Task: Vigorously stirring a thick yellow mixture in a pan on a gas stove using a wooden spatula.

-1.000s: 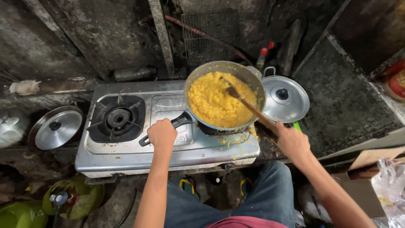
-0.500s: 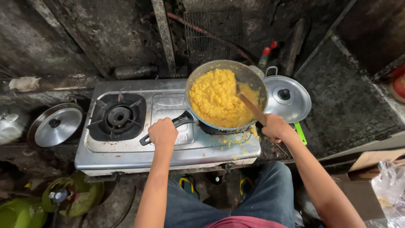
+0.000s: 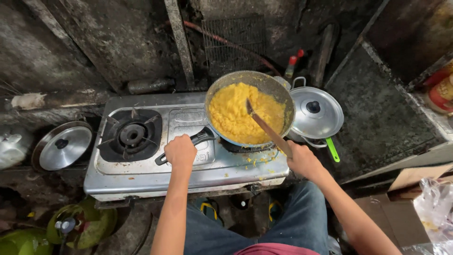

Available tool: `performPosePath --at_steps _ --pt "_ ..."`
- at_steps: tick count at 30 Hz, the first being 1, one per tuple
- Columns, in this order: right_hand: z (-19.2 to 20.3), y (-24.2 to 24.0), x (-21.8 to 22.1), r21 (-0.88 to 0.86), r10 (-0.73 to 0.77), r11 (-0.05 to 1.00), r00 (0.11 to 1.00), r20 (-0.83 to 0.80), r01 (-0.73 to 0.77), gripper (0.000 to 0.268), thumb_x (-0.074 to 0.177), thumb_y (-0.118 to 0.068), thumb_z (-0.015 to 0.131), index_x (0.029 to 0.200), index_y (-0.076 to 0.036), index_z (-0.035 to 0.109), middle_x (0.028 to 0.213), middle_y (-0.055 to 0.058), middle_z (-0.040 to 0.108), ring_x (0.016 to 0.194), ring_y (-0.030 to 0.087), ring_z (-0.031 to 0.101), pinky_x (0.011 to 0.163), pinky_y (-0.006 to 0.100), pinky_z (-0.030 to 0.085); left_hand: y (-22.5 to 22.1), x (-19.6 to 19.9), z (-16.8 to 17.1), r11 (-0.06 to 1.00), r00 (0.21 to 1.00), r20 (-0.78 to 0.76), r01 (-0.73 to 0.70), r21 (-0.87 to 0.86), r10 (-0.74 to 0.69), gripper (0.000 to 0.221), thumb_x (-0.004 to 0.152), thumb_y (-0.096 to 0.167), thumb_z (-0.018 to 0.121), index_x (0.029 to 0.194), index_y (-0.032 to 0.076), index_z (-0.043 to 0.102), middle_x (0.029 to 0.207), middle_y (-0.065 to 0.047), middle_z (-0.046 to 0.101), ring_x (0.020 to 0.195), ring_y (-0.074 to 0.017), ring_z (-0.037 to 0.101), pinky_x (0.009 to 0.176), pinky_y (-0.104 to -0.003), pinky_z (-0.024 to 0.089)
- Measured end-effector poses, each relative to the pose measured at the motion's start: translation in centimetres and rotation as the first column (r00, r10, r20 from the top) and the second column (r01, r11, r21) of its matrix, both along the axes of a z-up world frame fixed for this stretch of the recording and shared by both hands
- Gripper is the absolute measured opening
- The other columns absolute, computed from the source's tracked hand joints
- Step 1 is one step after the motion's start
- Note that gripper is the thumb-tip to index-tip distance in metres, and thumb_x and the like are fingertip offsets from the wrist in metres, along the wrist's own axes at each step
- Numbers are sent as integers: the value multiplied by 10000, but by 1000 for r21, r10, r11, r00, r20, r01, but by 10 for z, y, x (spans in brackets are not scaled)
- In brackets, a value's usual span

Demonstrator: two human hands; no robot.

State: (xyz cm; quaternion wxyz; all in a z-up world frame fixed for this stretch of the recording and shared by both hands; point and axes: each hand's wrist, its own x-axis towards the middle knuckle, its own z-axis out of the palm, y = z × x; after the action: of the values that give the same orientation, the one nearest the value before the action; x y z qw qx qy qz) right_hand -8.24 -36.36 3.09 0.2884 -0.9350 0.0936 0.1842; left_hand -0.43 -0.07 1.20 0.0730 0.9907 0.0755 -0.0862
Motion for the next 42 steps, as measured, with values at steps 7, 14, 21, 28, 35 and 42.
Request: performPosePath --at_steps 7,14,21,28,35,42 --pt "-8 -45 -22 -721 152 691 985 76 -50 268 980 -190 435 1228 -234 526 871 134 776 894 369 780 793 501 631 0 1 -1 1000 1000 2 9 -1 -9 216 930 77 571 989 30 773 877 -166 783 913 -375 777 827 -519 592" --pt "-2 -86 41 -844 212 536 968 131 -3 230 954 -129 511 1139 -134 649 827 153 780 807 368 778 692 498 610 0 1 -2 1000 1000 -4 10 6 -10 221 925 76 566 990 37 773 873 -155 781 901 -361 777 818 -494 593" --pt "111 -63 22 -438 80 876 957 -278 -200 214 760 4 529 937 10 648 509 89 622 364 212 546 332 336 411 6 5 -38 997 983 182 3 74 -16 110 837 144 666 802 80 750 774 -120 756 664 -321 722 652 -420 550" --pt "81 -38 1 -185 88 970 937 -338 -157 226 765 -40 565 921 82 674 605 256 649 340 287 608 280 390 525 0 2 -5 1000 1000 -10 0 15 0 210 929 88 579 1003 37 769 890 -166 779 918 -374 774 832 -505 585" --pt "36 6 -2 243 -10 967 967 -253 74 513 705 -15 585 1202 92 655 395 125 466 241 207 447 270 293 345 -1 -1 -5 1000 1000 5 -6 11 6 201 920 107 602 1002 37 772 886 -181 779 902 -376 774 824 -501 589" --pt "-34 22 -7 554 -98 800 961 -257 230 585 809 -11 662 1361 121 518 458 144 475 263 184 414 242 297 340 -1 -1 -6 1000 1000 -3 -20 21 20 216 918 114 585 1008 51 771 901 -152 783 923 -369 773 834 -494 587"
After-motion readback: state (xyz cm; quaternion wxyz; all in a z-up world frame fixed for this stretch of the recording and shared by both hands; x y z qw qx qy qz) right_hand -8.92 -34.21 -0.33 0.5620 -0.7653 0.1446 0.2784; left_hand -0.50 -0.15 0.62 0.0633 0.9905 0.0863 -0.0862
